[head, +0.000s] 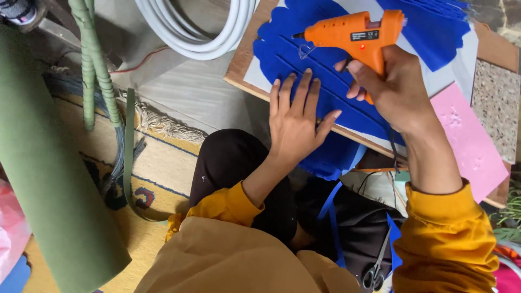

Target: Gluing blue sticks or cords onto a fabric base using a hot glue gun to create a pleated or ribbed effect.

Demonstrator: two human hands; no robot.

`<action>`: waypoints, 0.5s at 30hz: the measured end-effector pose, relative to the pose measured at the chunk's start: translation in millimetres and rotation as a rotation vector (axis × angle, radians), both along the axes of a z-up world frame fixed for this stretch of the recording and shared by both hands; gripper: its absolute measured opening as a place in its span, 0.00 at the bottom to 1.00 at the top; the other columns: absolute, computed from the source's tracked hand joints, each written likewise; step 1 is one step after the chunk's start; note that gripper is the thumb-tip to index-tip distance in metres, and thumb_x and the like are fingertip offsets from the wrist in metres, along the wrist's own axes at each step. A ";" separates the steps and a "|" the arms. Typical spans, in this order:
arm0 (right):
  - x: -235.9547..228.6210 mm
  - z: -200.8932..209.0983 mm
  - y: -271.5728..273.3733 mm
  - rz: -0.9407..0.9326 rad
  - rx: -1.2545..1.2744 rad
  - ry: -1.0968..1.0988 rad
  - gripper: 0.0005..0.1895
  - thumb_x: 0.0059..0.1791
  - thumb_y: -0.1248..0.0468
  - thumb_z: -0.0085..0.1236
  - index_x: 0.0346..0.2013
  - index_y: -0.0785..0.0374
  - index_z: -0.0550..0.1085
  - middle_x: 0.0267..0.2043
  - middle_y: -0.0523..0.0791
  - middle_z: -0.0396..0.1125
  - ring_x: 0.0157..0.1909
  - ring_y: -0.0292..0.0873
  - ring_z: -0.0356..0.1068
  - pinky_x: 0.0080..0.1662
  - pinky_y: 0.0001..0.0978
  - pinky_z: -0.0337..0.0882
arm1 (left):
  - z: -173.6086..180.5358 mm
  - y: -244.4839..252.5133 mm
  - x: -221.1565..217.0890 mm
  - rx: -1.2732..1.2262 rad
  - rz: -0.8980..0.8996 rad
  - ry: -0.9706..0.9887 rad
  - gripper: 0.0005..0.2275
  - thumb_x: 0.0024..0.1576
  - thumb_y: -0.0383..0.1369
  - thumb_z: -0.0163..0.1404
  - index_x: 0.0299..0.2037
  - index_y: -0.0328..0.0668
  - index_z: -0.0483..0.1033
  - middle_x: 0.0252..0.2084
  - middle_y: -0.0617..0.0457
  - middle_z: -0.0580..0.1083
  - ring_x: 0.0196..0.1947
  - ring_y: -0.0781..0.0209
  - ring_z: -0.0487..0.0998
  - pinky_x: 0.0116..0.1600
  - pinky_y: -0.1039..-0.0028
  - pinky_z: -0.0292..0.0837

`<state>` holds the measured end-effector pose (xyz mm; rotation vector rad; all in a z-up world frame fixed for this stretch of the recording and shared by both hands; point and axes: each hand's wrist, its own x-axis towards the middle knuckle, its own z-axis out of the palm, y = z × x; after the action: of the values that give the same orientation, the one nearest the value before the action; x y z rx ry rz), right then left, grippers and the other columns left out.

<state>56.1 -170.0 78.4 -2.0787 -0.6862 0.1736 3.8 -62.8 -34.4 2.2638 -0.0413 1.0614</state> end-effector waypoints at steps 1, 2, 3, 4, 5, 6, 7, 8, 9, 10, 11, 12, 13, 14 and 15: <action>2.2 -0.1 3.7 0.008 -0.007 0.002 0.06 0.51 0.75 0.43 0.42 0.76 0.63 0.40 0.50 0.65 0.26 0.36 0.61 0.28 0.19 0.64 | -0.3 -0.4 0.2 -0.007 0.008 0.002 0.24 0.52 0.45 0.44 0.44 0.25 0.69 0.50 0.38 0.65 0.51 0.41 0.64 0.61 0.52 0.49; 4.2 -0.2 7.4 0.011 -0.033 -0.011 0.06 0.51 0.74 0.44 0.42 0.75 0.63 0.38 0.49 0.65 0.26 0.36 0.61 0.29 0.20 0.64 | -0.6 -0.6 0.4 -0.028 0.002 -0.007 0.23 0.51 0.44 0.45 0.44 0.27 0.69 0.50 0.39 0.65 0.51 0.43 0.64 0.62 0.52 0.49; 5.5 -0.8 11.7 0.014 -0.059 -0.025 0.07 0.51 0.74 0.45 0.43 0.75 0.64 0.37 0.48 0.65 0.26 0.35 0.61 0.29 0.20 0.64 | -1.3 -0.4 -0.2 -0.048 -0.003 -0.016 0.22 0.50 0.44 0.47 0.44 0.28 0.69 0.50 0.40 0.65 0.51 0.44 0.64 0.62 0.52 0.48; 5.0 -0.3 15.6 0.023 -0.066 -0.023 0.07 0.51 0.74 0.45 0.43 0.75 0.64 0.37 0.48 0.65 0.26 0.35 0.61 0.29 0.20 0.64 | -2.8 -0.1 0.2 -0.054 0.005 -0.015 0.22 0.50 0.44 0.47 0.44 0.28 0.69 0.50 0.40 0.65 0.51 0.44 0.64 0.62 0.52 0.48; 4.4 0.2 18.9 0.041 -0.080 -0.042 0.08 0.51 0.74 0.45 0.44 0.75 0.64 0.36 0.48 0.64 0.25 0.35 0.60 0.29 0.21 0.63 | -4.2 -0.4 0.5 -0.058 0.009 -0.018 0.22 0.50 0.44 0.47 0.43 0.28 0.70 0.50 0.41 0.65 0.51 0.45 0.64 0.62 0.53 0.47; 3.9 0.7 21.7 0.060 -0.094 -0.061 0.09 0.51 0.74 0.45 0.45 0.75 0.64 0.36 0.48 0.64 0.24 0.35 0.58 0.29 0.21 0.63 | -5.5 -0.9 1.0 -0.062 0.013 -0.021 0.22 0.50 0.45 0.47 0.43 0.28 0.71 0.50 0.42 0.65 0.51 0.45 0.64 0.63 0.54 0.47; 4.0 -0.1 24.0 0.065 -0.099 -0.058 0.09 0.51 0.74 0.45 0.45 0.75 0.64 0.36 0.48 0.64 0.24 0.35 0.58 0.29 0.21 0.63 | -5.3 -0.5 0.7 -0.067 0.018 -0.018 0.22 0.50 0.45 0.47 0.43 0.28 0.71 0.50 0.42 0.65 0.51 0.45 0.64 0.63 0.54 0.47; 4.3 -0.9 25.8 0.075 -0.123 -0.089 0.10 0.50 0.75 0.46 0.45 0.76 0.64 0.36 0.49 0.65 0.24 0.35 0.58 0.28 0.21 0.61 | -5.0 -0.4 0.5 -0.075 0.023 -0.040 0.22 0.50 0.44 0.48 0.42 0.28 0.71 0.49 0.42 0.66 0.50 0.45 0.65 0.62 0.54 0.48; 4.2 -1.6 27.2 0.084 -0.146 -0.120 0.10 0.50 0.75 0.47 0.46 0.76 0.64 0.36 0.50 0.66 0.23 0.36 0.58 0.26 0.21 0.59 | -4.6 -0.5 0.3 -0.082 0.026 -0.063 0.22 0.49 0.44 0.49 0.42 0.28 0.72 0.48 0.43 0.67 0.49 0.44 0.66 0.62 0.53 0.50; 4.9 -2.7 28.1 0.087 -0.149 -0.118 0.10 0.50 0.75 0.47 0.46 0.76 0.64 0.36 0.50 0.66 0.23 0.36 0.58 0.26 0.21 0.59 | -5.7 -0.8 0.5 -0.084 0.030 -0.062 0.22 0.49 0.44 0.49 0.42 0.28 0.72 0.48 0.43 0.67 0.49 0.44 0.66 0.62 0.53 0.50; 5.4 -3.8 28.9 0.085 -0.179 -0.149 0.11 0.49 0.75 0.48 0.46 0.76 0.65 0.35 0.49 0.66 0.22 0.36 0.58 0.26 0.22 0.60 | -6.7 -1.0 0.8 -0.087 0.026 -0.060 0.22 0.49 0.44 0.49 0.42 0.28 0.72 0.49 0.43 0.66 0.49 0.44 0.66 0.62 0.53 0.50; 5.8 -4.8 29.4 0.082 -0.210 -0.181 0.11 0.49 0.75 0.49 0.45 0.76 0.65 0.33 0.49 0.66 0.22 0.37 0.59 0.26 0.23 0.60 | -7.6 -1.4 1.0 -0.089 0.022 -0.059 0.22 0.50 0.44 0.49 0.42 0.28 0.71 0.49 0.43 0.66 0.49 0.44 0.66 0.62 0.52 0.50; 5.9 -5.4 28.9 0.084 -0.212 -0.181 0.11 0.49 0.75 0.49 0.45 0.76 0.65 0.33 0.49 0.66 0.22 0.37 0.59 0.26 0.23 0.60 | -7.7 -1.5 0.8 -0.091 0.023 -0.059 0.22 0.50 0.44 0.49 0.42 0.28 0.71 0.49 0.43 0.66 0.49 0.44 0.66 0.62 0.52 0.50; 6.0 -6.0 28.4 0.069 -0.249 -0.206 0.10 0.49 0.74 0.50 0.44 0.76 0.65 0.28 0.49 0.64 0.21 0.37 0.59 0.25 0.23 0.59 | -7.7 -1.5 0.6 -0.090 0.023 -0.058 0.22 0.49 0.44 0.49 0.42 0.28 0.72 0.49 0.43 0.66 0.49 0.45 0.65 0.62 0.52 0.50; 6.8 -6.3 28.4 0.054 -0.287 -0.232 0.09 0.49 0.74 0.52 0.43 0.76 0.66 0.23 0.48 0.62 0.20 0.38 0.60 0.24 0.24 0.59 | -7.5 -1.2 0.9 -0.089 0.023 -0.057 0.22 0.49 0.44 0.50 0.42 0.28 0.72 0.48 0.43 0.66 0.49 0.45 0.65 0.62 0.52 0.51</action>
<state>62.9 -141.5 72.2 -2.3801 -0.9014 0.0638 4.7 -64.0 -41.9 2.1588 0.0084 1.1180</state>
